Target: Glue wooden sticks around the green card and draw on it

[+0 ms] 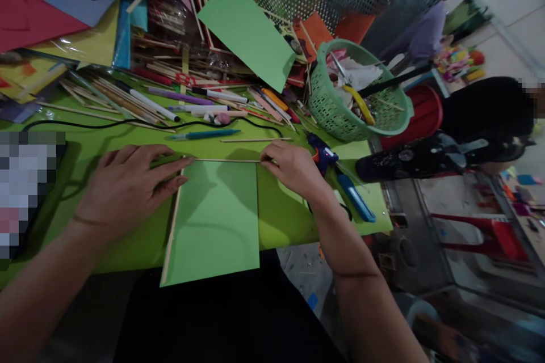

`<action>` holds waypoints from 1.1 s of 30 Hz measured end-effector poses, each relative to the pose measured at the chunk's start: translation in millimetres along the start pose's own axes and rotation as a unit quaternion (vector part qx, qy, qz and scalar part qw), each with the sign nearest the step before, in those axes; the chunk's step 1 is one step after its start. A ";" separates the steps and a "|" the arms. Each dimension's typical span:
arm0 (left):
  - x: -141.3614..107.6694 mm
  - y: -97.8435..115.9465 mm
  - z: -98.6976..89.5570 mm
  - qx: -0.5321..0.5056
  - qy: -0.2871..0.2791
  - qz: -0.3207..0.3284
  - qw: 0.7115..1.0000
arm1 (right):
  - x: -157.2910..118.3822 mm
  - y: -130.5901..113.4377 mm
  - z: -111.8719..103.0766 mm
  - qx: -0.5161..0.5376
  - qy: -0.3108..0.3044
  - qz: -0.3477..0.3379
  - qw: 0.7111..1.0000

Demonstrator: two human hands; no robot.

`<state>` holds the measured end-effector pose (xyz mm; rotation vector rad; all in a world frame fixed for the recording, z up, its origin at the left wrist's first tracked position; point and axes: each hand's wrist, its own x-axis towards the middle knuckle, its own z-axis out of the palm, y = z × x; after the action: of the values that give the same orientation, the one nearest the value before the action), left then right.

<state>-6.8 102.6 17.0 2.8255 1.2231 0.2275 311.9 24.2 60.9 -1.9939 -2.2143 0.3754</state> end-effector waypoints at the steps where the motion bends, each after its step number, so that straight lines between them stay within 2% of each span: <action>1: 0.1 0.3 -0.2 0.001 -0.001 -0.002 1.000 | -0.1 -0.4 -0.1 -0.002 -0.002 0.000 1.000; 15: 0.9 1.5 -1.0 0.011 -0.006 -0.004 1.000 | 0.2 -2.9 -0.3 -0.019 -0.012 -0.004 1.000; 26: 0.3 2.5 -3.9 0.001 -0.008 0.008 1.000 | 1.0 -2.4 7.2 -0.009 0.004 -0.018 1.000; 29: 0.1 0.9 -6.0 -0.032 -0.016 0.003 0.999 | 0.8 -2.0 8.2 -0.011 0.002 -0.024 1.000; 33: 0.2 -5.7 -7.9 -0.103 0.007 -0.032 0.994 | 2.1 -1.6 10.4 -0.043 -0.005 -0.031 0.999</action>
<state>-12.0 106.5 24.2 2.6102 1.2133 0.3480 307.4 25.2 51.3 -1.9640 -2.3293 0.2867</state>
